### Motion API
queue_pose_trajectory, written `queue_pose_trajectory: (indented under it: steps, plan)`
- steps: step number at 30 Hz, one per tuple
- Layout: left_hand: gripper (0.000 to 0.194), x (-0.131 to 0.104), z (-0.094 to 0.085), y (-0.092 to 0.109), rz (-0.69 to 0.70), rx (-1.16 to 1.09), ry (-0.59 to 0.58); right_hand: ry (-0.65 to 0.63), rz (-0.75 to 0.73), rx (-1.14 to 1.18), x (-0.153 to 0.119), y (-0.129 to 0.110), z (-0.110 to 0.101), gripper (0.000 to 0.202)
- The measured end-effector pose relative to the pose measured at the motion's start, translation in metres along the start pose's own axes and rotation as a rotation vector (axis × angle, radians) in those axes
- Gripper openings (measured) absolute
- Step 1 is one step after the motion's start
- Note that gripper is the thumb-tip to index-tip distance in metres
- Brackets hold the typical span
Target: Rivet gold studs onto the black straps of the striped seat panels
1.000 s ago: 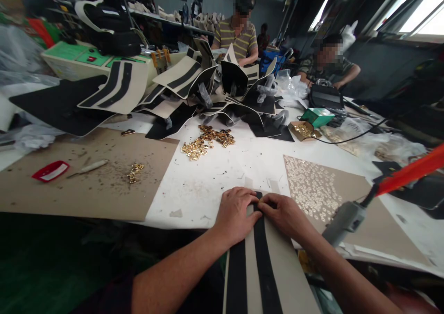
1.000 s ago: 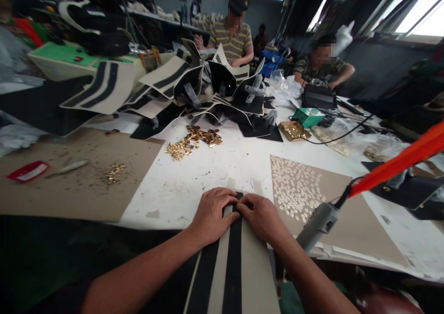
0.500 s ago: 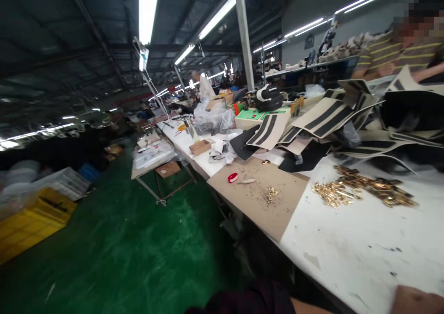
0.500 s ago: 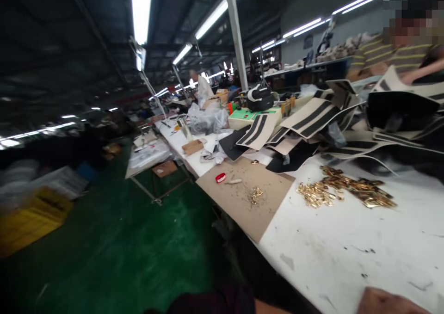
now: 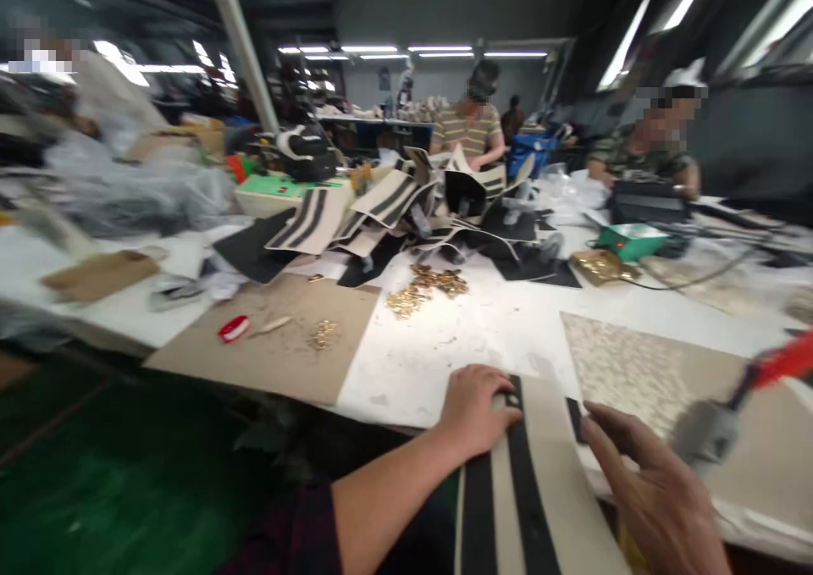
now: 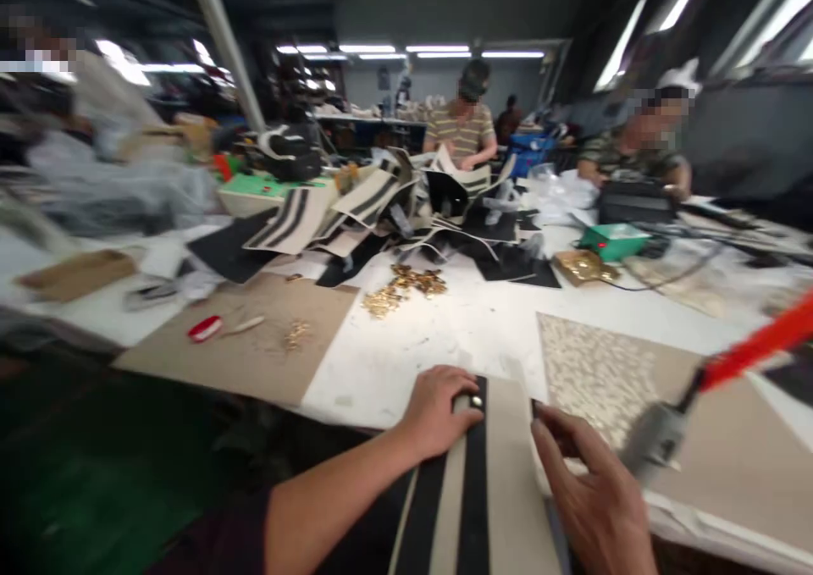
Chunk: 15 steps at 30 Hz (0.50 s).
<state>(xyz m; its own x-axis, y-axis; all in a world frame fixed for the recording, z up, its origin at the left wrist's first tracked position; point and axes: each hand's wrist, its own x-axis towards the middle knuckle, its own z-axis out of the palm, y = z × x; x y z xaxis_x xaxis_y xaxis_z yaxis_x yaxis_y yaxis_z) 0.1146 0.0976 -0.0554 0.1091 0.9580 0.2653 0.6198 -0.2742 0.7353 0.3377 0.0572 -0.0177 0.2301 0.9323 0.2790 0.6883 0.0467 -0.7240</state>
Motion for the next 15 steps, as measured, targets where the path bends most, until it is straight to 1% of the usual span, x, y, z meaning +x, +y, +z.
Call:
queue_pose_trajectory:
  steps: [1, 2, 4, 5, 7, 8, 10, 12, 13, 15]
  plan:
    - [0.027, 0.004, 0.001, -0.003, 0.013, -0.018, 0.012, 0.058, 0.108, -0.056, -0.008, 0.007, -0.019, 0.057]
    - [0.028, 0.007, 0.002, -0.005, 0.034, -0.028, 0.012, 0.113, 0.226, -0.102, -0.015, 0.014, -0.032, 0.058]
    - [0.029, 0.009, 0.004, -0.007, 0.052, -0.033, -0.006, 0.193, 0.413, -0.136, -0.022, 0.027, -0.048, 0.065]
    - [0.029, 0.008, 0.004, -0.006, 0.055, -0.029, -0.015, 0.2, 0.46, -0.12, -0.021, 0.033, -0.05, 0.073]
    - [0.028, 0.005, 0.002, -0.004, 0.048, -0.016, -0.026, 0.148, 0.474, -0.079, -0.013, 0.045, -0.049, 0.085]
    - [0.028, 0.005, 0.002, -0.004, 0.042, -0.012, -0.027, 0.093, 0.462, -0.076, -0.006, 0.05, -0.047, 0.085]
    - [0.028, 0.004, 0.001, -0.003, 0.033, -0.012, -0.027, -0.028, 0.451, -0.107, 0.007, 0.055, -0.042, 0.076]
    - [0.027, 0.005, 0.001, -0.004, 0.031, -0.021, -0.025, -0.113, 0.462, -0.125, 0.015, 0.055, -0.039, 0.066]
    - [0.027, 0.005, 0.002, -0.005, 0.032, -0.027, -0.026, -0.119, 0.466, -0.11, 0.017, 0.053, -0.039, 0.062]
    - [0.026, 0.005, 0.003, -0.006, 0.035, -0.035, -0.031, -0.09, 0.441, -0.012, 0.019, 0.044, -0.04, 0.054]
